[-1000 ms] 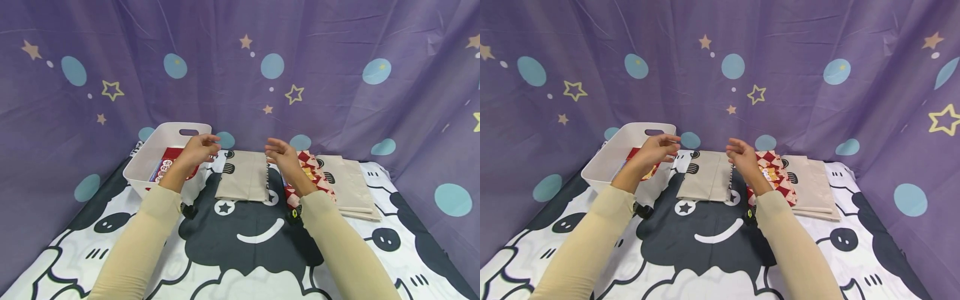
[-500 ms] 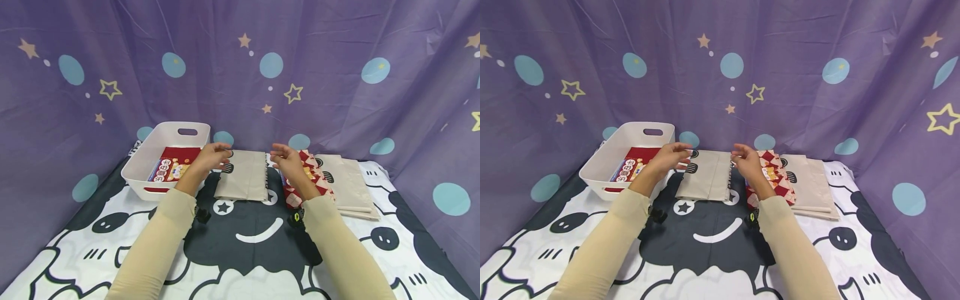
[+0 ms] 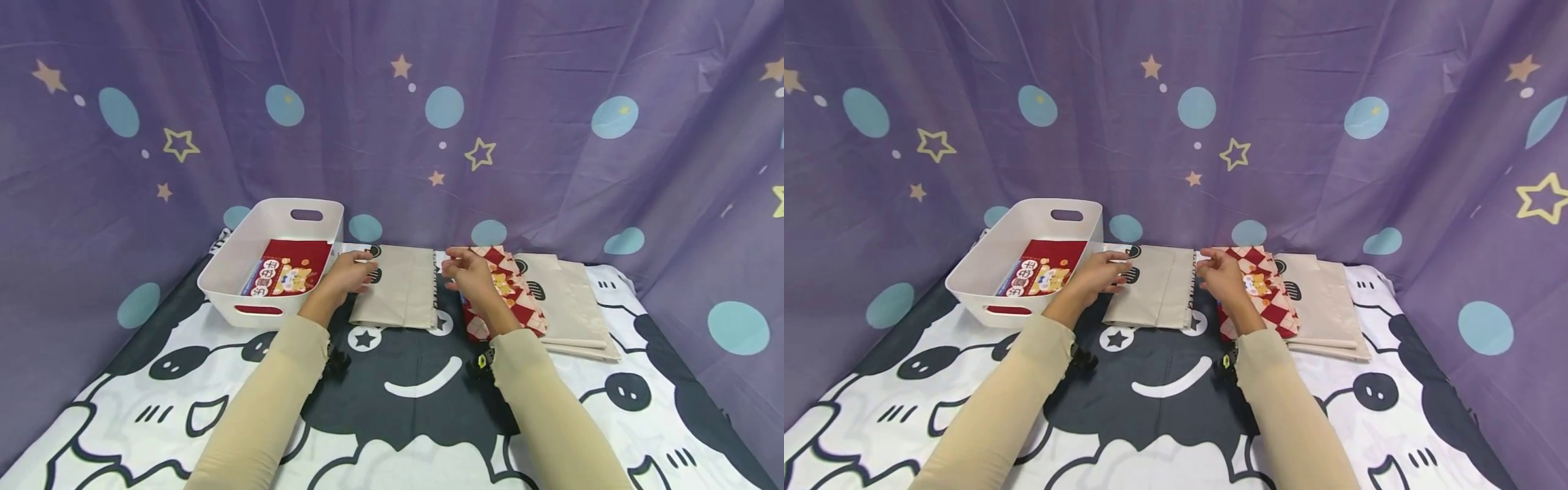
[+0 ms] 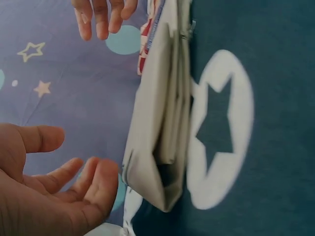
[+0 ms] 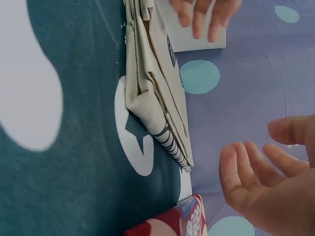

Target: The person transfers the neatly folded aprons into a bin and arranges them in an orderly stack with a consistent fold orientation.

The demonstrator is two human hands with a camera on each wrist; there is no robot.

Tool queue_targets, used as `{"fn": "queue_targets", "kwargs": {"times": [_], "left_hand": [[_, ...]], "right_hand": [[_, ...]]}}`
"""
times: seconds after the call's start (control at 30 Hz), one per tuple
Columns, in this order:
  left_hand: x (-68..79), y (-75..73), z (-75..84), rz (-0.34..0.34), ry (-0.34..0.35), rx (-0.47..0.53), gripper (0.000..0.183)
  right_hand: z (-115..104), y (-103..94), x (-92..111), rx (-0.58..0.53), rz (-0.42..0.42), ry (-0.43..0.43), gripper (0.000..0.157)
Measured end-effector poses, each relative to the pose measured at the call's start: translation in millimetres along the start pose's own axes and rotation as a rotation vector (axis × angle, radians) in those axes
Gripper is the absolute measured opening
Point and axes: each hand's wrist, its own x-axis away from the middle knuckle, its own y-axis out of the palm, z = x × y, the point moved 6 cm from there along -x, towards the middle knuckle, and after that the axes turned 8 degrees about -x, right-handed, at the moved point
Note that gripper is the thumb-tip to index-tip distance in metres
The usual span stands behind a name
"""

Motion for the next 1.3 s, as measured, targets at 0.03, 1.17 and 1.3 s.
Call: {"fn": "queue_targets", "kwargs": {"times": [0.03,1.17,1.3], "left_hand": [[-0.2,0.0,-2.4,0.005,-0.012,-0.011,0.048],[-6.5,6.5,-35.7,0.068,-0.204,0.152,0.034],[-6.1,9.2,-32.9,0.044,-0.193,0.184,0.043]], "right_hand": [[3,0.2,0,-0.002,-0.004,0.013,0.041],[33,22.2,-3,0.115,-0.095,0.363,0.054],[32,22.7,-4,0.097,-0.085,0.372,0.051]]}}
